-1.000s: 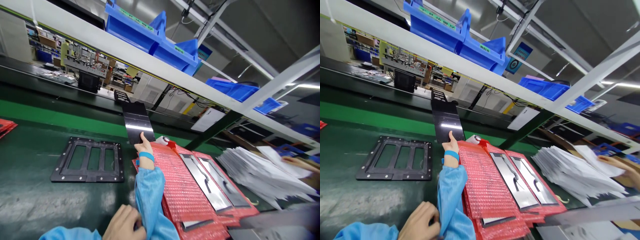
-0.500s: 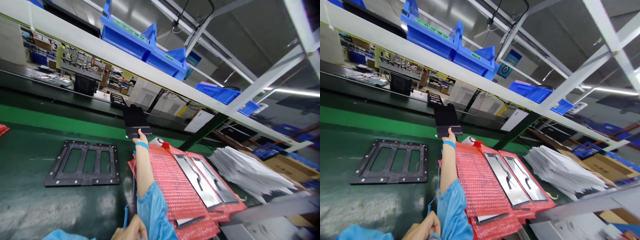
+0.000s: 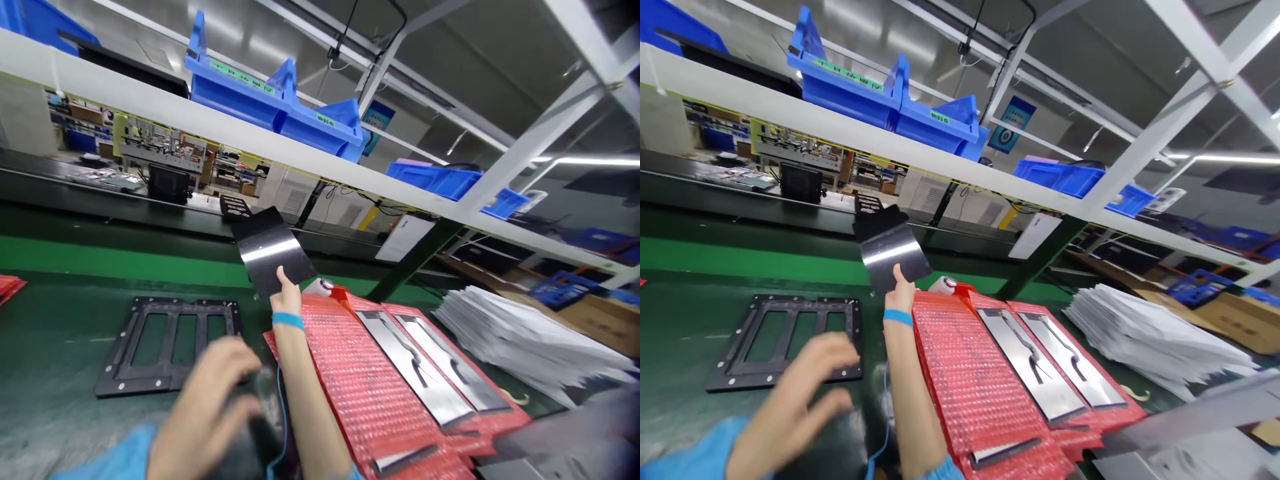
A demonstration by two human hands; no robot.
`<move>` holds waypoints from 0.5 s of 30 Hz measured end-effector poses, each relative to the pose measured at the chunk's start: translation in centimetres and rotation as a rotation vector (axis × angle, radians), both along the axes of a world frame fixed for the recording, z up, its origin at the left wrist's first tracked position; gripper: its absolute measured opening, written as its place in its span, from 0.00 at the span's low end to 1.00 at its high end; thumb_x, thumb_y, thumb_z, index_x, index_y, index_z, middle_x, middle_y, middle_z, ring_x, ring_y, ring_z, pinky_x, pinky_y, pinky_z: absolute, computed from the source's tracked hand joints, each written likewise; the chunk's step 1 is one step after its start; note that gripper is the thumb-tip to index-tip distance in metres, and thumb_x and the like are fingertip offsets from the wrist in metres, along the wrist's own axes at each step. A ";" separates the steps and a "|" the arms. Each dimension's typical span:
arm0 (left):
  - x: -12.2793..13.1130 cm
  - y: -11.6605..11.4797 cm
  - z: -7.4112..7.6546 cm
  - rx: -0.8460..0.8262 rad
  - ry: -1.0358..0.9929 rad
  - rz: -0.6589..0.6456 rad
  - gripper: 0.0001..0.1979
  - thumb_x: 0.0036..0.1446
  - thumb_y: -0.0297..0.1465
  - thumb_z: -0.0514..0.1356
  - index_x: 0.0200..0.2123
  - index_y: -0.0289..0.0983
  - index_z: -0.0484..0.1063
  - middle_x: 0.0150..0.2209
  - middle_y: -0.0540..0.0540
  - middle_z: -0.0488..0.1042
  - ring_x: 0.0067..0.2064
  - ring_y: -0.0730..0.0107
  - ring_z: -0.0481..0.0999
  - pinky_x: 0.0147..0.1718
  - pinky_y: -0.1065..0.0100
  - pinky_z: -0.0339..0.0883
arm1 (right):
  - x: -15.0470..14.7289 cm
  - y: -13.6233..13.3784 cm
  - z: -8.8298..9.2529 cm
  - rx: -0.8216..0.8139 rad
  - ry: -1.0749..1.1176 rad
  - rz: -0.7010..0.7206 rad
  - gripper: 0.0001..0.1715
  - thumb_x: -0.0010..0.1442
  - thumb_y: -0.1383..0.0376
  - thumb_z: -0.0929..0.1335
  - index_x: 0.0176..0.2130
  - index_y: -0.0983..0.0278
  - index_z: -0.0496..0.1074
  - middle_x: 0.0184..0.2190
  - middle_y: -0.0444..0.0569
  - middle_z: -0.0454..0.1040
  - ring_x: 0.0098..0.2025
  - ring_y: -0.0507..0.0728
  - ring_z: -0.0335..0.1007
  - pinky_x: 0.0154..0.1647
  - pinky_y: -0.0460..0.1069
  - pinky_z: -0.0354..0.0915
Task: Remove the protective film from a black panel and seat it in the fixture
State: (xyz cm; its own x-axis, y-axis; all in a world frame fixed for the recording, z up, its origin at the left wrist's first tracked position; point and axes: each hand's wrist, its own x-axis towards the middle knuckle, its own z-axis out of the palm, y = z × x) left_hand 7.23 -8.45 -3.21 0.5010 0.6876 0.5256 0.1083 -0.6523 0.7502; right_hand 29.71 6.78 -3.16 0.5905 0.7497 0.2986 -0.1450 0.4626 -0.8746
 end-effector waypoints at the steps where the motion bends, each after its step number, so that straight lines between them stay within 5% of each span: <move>1: -0.8 1.5 1.2 0.163 0.013 0.206 0.16 0.63 0.34 0.58 0.54 0.44 0.67 0.59 0.43 0.67 0.65 0.54 0.59 0.63 0.49 0.53 | -0.8 -1.2 -0.1 0.014 -0.056 -0.002 0.16 0.63 0.58 0.69 0.45 0.67 0.73 0.42 0.49 0.76 0.46 0.56 0.72 0.52 0.56 0.66; 2: -1.5 2.9 2.4 0.336 0.048 0.380 0.18 0.62 0.32 0.58 0.56 0.44 0.66 0.59 0.44 0.68 0.65 0.54 0.58 0.63 0.49 0.53 | -1.6 -2.5 -0.1 0.028 -0.122 0.015 0.16 0.60 0.59 0.71 0.44 0.66 0.74 0.42 0.48 0.77 0.47 0.57 0.72 0.55 0.56 0.64; 4: -2.8 5.1 4.9 0.635 0.203 0.524 0.26 0.62 0.29 0.58 0.62 0.42 0.59 0.63 0.43 0.64 0.67 0.52 0.54 0.65 0.46 0.49 | -3.3 -5.3 0.4 0.051 -0.278 0.122 0.13 0.54 0.61 0.75 0.39 0.64 0.78 0.39 0.48 0.79 0.47 0.59 0.73 0.57 0.55 0.63; 7: -3.8 6.6 7.3 0.839 0.466 0.423 0.33 0.59 0.20 0.53 0.66 0.41 0.52 0.66 0.42 0.58 0.69 0.51 0.50 0.66 0.41 0.40 | -5.4 -8.8 1.8 0.135 -0.627 0.374 0.11 0.53 0.64 0.75 0.39 0.58 0.80 0.42 0.47 0.79 0.49 0.61 0.73 0.57 0.56 0.63; 11: -4.3 7.1 7.1 0.784 0.572 0.244 0.29 0.56 0.17 0.47 0.61 0.38 0.62 0.60 0.41 0.69 0.66 0.51 0.58 0.65 0.38 0.40 | -6.7 -9.9 3.1 0.383 -1.227 0.283 0.19 0.65 0.69 0.66 0.52 0.52 0.74 0.51 0.44 0.75 0.55 0.57 0.69 0.60 0.57 0.60; 15: -4.8 7.7 6.5 0.873 0.518 0.299 0.27 0.60 0.18 0.46 0.61 0.40 0.62 0.66 0.43 0.58 0.68 0.52 0.52 0.64 0.36 0.35 | -6.7 -8.9 3.8 0.498 -1.371 0.117 0.20 0.66 0.72 0.63 0.53 0.55 0.72 0.53 0.45 0.73 0.60 0.58 0.64 0.61 0.59 0.59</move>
State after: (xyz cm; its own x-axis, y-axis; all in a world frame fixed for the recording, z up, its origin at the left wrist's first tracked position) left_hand 2.39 -0.76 3.28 0.6784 0.3068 0.6675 0.5261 -0.8371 -0.1499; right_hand 22.99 -2.09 0.63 -0.4197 0.4255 0.8018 0.5944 0.7964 -0.1115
